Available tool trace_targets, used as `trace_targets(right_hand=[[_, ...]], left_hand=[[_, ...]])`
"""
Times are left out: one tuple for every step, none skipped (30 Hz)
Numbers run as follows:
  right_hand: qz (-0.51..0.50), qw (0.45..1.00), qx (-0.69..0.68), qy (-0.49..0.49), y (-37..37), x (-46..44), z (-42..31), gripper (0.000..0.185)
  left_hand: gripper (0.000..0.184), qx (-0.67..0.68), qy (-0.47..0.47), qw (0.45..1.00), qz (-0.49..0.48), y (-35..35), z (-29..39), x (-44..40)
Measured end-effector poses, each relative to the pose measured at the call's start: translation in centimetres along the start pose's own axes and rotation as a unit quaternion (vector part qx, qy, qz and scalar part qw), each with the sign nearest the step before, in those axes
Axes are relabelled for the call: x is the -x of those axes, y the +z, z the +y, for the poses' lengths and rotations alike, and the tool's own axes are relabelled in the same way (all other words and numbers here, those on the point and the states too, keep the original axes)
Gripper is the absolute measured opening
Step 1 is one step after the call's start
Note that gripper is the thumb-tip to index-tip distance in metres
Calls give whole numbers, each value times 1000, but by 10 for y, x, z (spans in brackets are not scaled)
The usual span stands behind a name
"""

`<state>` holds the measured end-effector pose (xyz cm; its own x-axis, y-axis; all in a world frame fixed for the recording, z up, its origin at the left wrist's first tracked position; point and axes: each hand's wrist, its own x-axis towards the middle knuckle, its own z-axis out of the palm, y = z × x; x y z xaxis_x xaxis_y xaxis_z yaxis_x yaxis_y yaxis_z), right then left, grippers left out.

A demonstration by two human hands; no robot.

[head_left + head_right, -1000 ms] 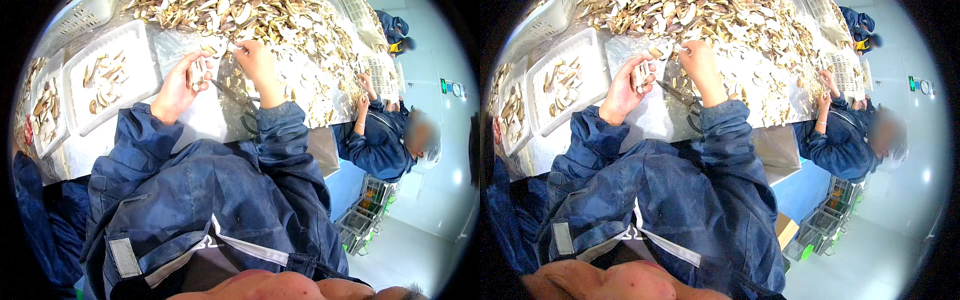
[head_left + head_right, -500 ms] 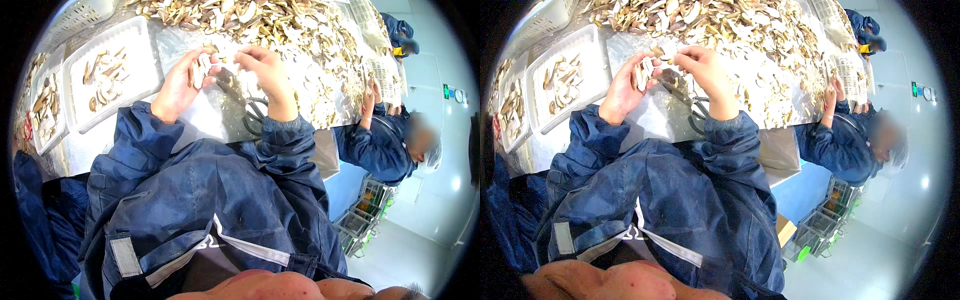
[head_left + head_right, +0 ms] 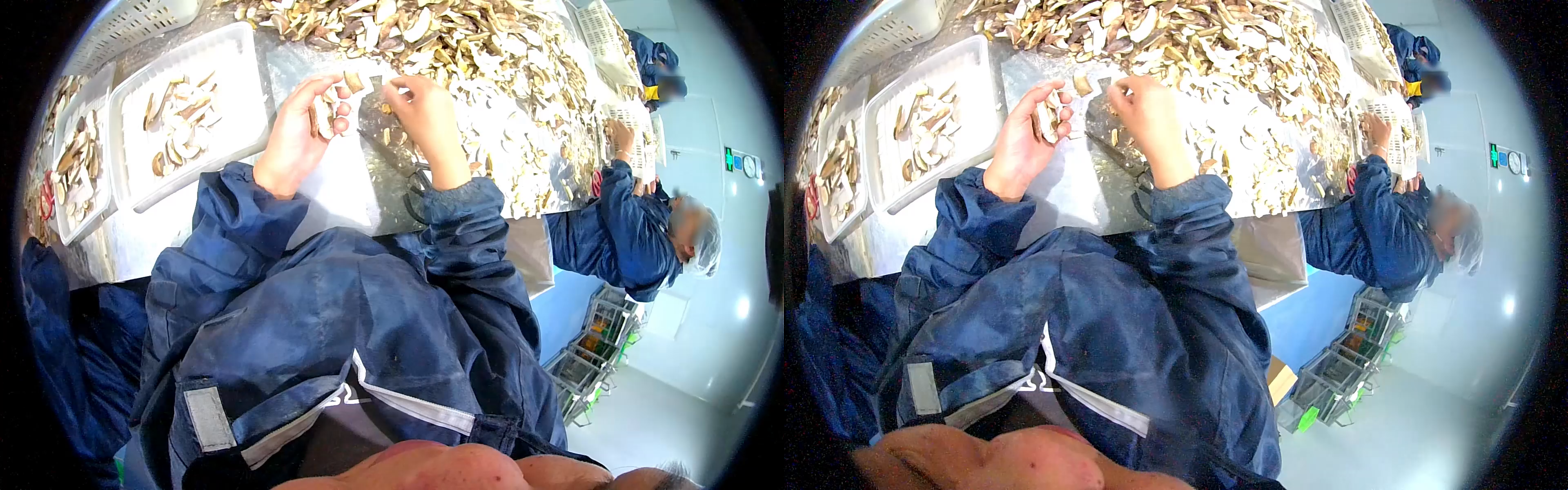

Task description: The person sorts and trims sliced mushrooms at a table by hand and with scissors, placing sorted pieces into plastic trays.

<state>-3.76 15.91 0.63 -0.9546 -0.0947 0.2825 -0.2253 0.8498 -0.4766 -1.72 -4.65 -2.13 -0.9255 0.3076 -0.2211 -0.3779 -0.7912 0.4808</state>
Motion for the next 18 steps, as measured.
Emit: trace_targets(right_hand=[[14,1000,1,4,-3,0,3,28],[45,999,-13,18,-5,0,6,23],[44,995,-68,59,-8,-1,6,23],[41,987,-122,100,-12,-1,6,24],[39,973,-176,142,-14,-2,6,24],[36,951,-267,153,-14,-3,4,24],[16,930,-324,171,-16,-3,1,24],[-4,906,-379,188,-19,-2,-2,24],[-24,878,-433,203,-24,-3,-9,23],[-51,854,-471,214,-28,-3,-17,22],[-85,866,-453,195,-29,-6,-25,24],[-116,876,-433,176,-31,-8,-32,25],[-146,885,-412,159,-31,-9,-35,26],[-102,888,-427,136,-19,-12,-38,26],[-81,927,-347,119,-8,-18,-33,24],[-59,958,-263,99,2,-25,-28,23],[-38,980,-177,78,11,-28,-23,23],[-35,992,-115,37,16,-29,-29,20]], left_hand=[[28,-3,2,1000,5,1,0,0],[28,-6,1,1000,4,0,-1,0],[28,-9,1,1000,4,0,-2,0],[28,-12,2,1000,3,0,-2,-1],[29,-20,4,1000,7,-1,-2,-2],[29,-28,4,1000,10,-1,-2,-3],[30,-36,5,999,13,-1,-3,-3],[32,-32,-2,999,18,0,-3,-3],[34,-29,-8,999,22,1,-3,-2],[35,-25,-12,999,27,3,-2,-2],[36,5,-17,1000,9,4,0,-1],[37,34,-23,999,-9,7,2,0],[39,63,-32,997,-28,8,3,0],[43,61,-28,997,-35,9,3,0],[43,55,-22,998,-27,9,3,0],[43,50,-15,998,-20,8,5,0],[43,44,-6,999,-12,7,7,0],[39,57,-1,998,-1,3,6,-3]])
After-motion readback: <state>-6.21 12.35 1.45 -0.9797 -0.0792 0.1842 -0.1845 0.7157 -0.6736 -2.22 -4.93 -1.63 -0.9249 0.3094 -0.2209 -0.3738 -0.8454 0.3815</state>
